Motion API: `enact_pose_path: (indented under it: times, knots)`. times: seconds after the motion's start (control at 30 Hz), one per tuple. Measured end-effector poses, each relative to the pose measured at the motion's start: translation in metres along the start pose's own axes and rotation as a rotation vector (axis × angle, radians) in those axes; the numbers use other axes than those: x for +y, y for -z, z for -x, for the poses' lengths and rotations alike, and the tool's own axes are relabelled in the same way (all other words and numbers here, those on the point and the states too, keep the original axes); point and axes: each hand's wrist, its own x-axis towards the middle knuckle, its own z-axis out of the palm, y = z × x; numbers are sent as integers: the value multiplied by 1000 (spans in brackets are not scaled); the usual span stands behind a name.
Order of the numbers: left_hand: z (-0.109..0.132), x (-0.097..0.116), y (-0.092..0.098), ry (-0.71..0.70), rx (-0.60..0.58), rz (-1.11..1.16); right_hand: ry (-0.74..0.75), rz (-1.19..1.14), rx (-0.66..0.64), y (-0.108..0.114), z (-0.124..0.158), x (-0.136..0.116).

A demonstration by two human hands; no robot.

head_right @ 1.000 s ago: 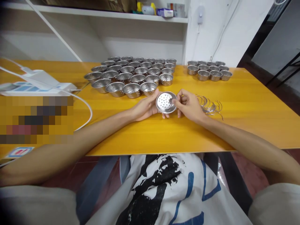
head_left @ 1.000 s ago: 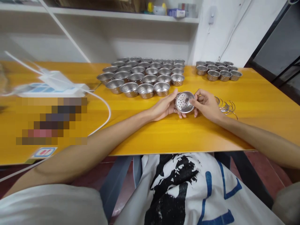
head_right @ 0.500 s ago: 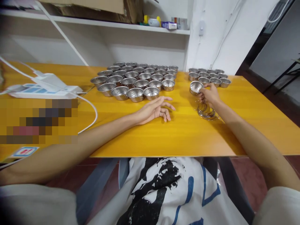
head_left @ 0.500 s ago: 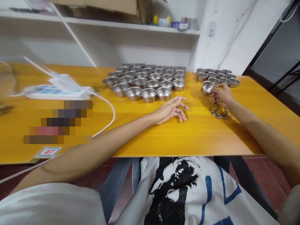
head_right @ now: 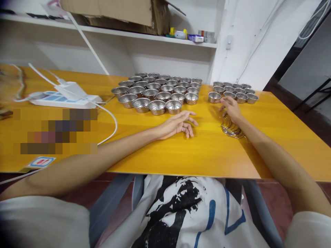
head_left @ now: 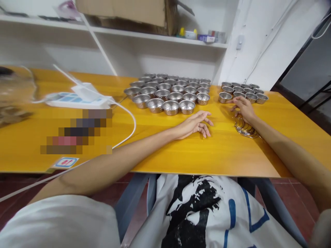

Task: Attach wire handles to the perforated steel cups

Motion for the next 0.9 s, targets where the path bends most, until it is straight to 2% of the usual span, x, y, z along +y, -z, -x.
enact_pose_path:
  times: [0.1,0.23,0.37,0.43,0.57,0.9]
  knots:
    - [0,-1,0,2,13,-9,89,207,-166,0,0,-1]
    - [-1,-2,0,2,15,-25,93,358,-292,4,-10,-3]
    - [-2,-4,1,7,3,-42,234,538,-447,-5,-26,-7]
    - [-2,-4,1,4,-4,-49,233,590,-438,-13,-32,-9]
    - [-1,-3,0,6,1,-54,110,578,-323,-21,-37,-9]
    - [0,-3,1,11,6,-85,6,447,-194,-11,-44,12]
